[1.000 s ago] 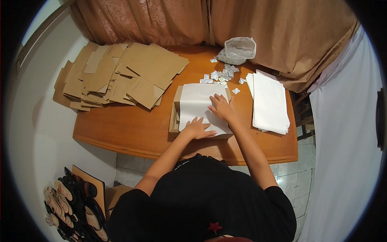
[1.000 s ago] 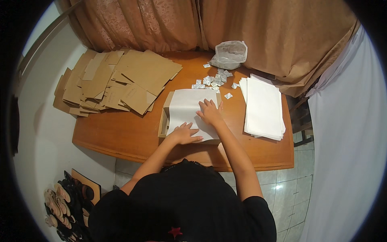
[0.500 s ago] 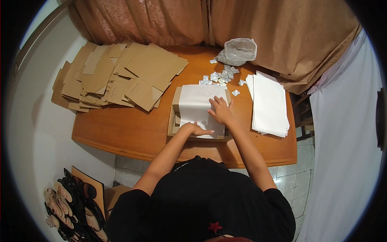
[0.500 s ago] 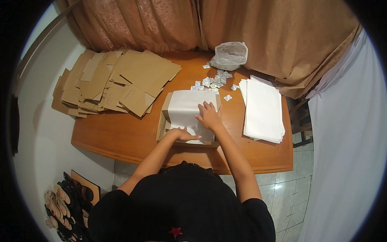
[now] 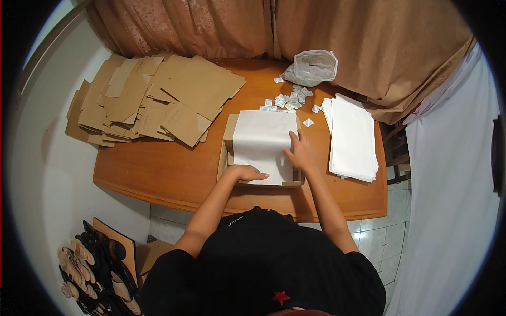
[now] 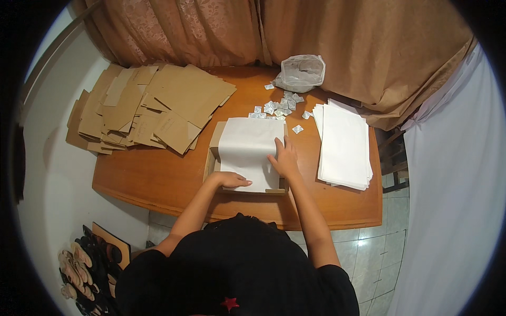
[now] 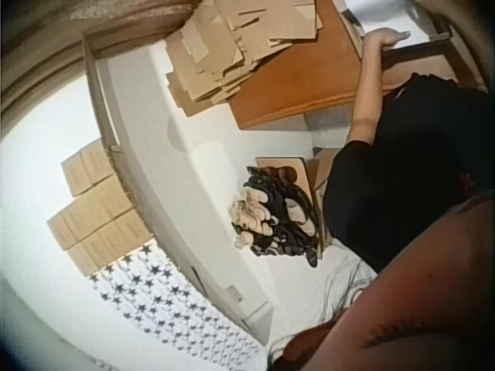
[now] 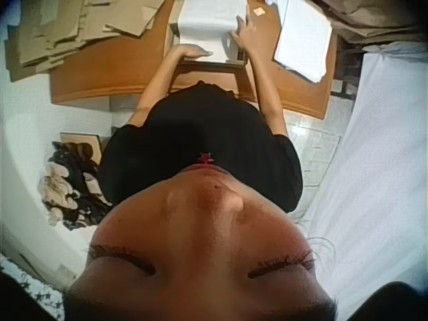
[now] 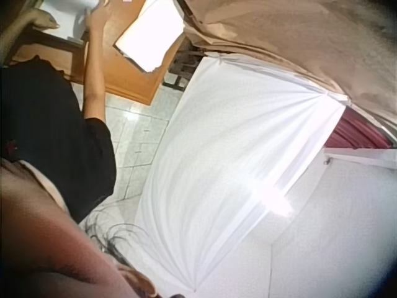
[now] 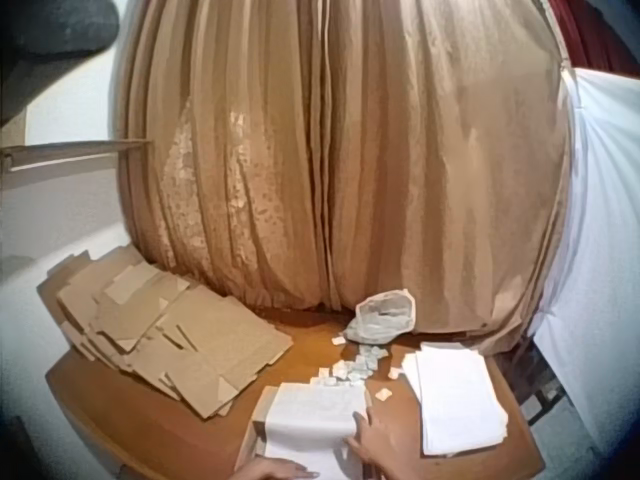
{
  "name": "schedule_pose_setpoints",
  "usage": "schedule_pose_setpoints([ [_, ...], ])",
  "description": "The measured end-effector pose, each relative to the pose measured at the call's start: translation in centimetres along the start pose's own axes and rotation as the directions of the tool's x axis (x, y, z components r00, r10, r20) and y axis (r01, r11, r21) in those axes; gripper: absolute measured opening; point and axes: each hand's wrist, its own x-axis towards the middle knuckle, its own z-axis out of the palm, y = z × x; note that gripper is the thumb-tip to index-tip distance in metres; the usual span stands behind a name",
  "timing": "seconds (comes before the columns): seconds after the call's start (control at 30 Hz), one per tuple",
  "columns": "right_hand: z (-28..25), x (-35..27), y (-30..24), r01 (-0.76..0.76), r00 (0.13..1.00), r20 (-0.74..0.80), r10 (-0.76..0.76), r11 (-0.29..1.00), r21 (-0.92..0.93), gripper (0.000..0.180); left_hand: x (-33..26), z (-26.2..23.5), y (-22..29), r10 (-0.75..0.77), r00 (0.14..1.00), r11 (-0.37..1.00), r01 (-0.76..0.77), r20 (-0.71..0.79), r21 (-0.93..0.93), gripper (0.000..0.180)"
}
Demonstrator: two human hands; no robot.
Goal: Folding a cardboard box, placing a sheet of paper inside, adding a silica gel packet, and placing the finished box on a shelf.
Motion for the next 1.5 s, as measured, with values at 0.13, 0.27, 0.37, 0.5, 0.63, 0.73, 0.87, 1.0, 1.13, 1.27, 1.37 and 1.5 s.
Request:
schedule_pose_setpoints([
  [0.13, 0.4, 0.1, -0.8, -0.003, 0.998, -0.062, 0.006, 0.999, 0.052, 0.061, 0.5, 0.3, -0.4, -0.048, 0.998, 0.999, 0.048, -0.034, 0.019, 0.09],
  [0.27, 0.6, 0.1, -0.8, -0.019, 0.997, -0.077, 0.029, 0.992, 0.126, 0.06, 0.0, 0.0, 0.2, -0.028, 0.999, 0.999, 0.029, -0.032, 0.037, 0.091],
  [0.37, 0.9, 0.6, 0.3, -0.01, 0.993, -0.103, 0.052, 0.928, 0.373, 0.057, -0.6, -0.2, 1.1, -0.021, 0.982, 0.999, 0.027, -0.186, 0.029, 0.075],
  [0.5, 0.7, 2.0, 2.9, -0.062, 0.976, -0.174, 0.133, 0.929, 0.365, 0.049, -1.6, -2.2, 4.5, 0.151, 0.872, 0.944, -0.268, -0.465, -0.195, 0.039],
  [0.63, 0.0, 5.1, 5.0, -0.168, 0.956, -0.197, 0.215, 0.959, 0.229, 0.047, 0.8, -2.2, 5.4, 0.418, 0.515, 0.908, -0.268, -0.748, 0.322, 0.05],
  [0.73, 2.0, 7.1, 8.8, -0.084, 0.956, -0.285, 0.067, 0.995, -0.047, 0.042, 1.9, -1.6, 6.3, 0.313, 0.64, 0.934, -0.072, -0.702, 0.351, 0.061],
  [0.87, 3.7, 7.2, 10.8, -0.095, 0.97, -0.235, 0.056, 0.983, -0.158, 0.033, 2.9, -0.1, 5.7, 0.209, 0.719, 0.945, 0.026, -0.663, 0.326, 0.078],
  [1.0, 3.4, 6.5, 10.0, -0.051, 0.97, -0.243, 0.006, 0.982, -0.181, 0.02, 2.7, 0.3, 5.8, 0.174, 0.708, 0.96, 0.033, -0.685, 0.279, 0.081],
  [1.13, 2.3, 5.2, 8.9, 0.091, 0.956, -0.258, -0.138, 0.978, -0.186, 0.011, 2.6, 0.2, 5.5, 0.186, 0.698, 0.962, 0.012, -0.691, 0.271, 0.081],
  [1.27, 1.9, 3.6, 9.6, 0.051, 0.957, -0.276, -0.084, 0.991, -0.125, 0.01, 1.9, -0.3, 5.3, 0.183, 0.684, 0.973, -0.024, -0.706, 0.229, 0.074],
  [1.37, 1.1, 3.1, 9.3, -0.005, 0.956, -0.293, 0.025, 0.998, 0.069, 0.013, 0.9, -0.7, 4.5, 0.173, 0.642, 0.984, -0.076, -0.747, 0.163, 0.065],
  [1.5, 0.0, 2.6, 8.1, -0.218, 0.869, -0.389, 0.305, 0.943, 0.252, 0.021, -0.4, -0.9, 1.9, 0.113, 0.477, 0.992, -0.107, -0.871, 0.069, 0.05],
])
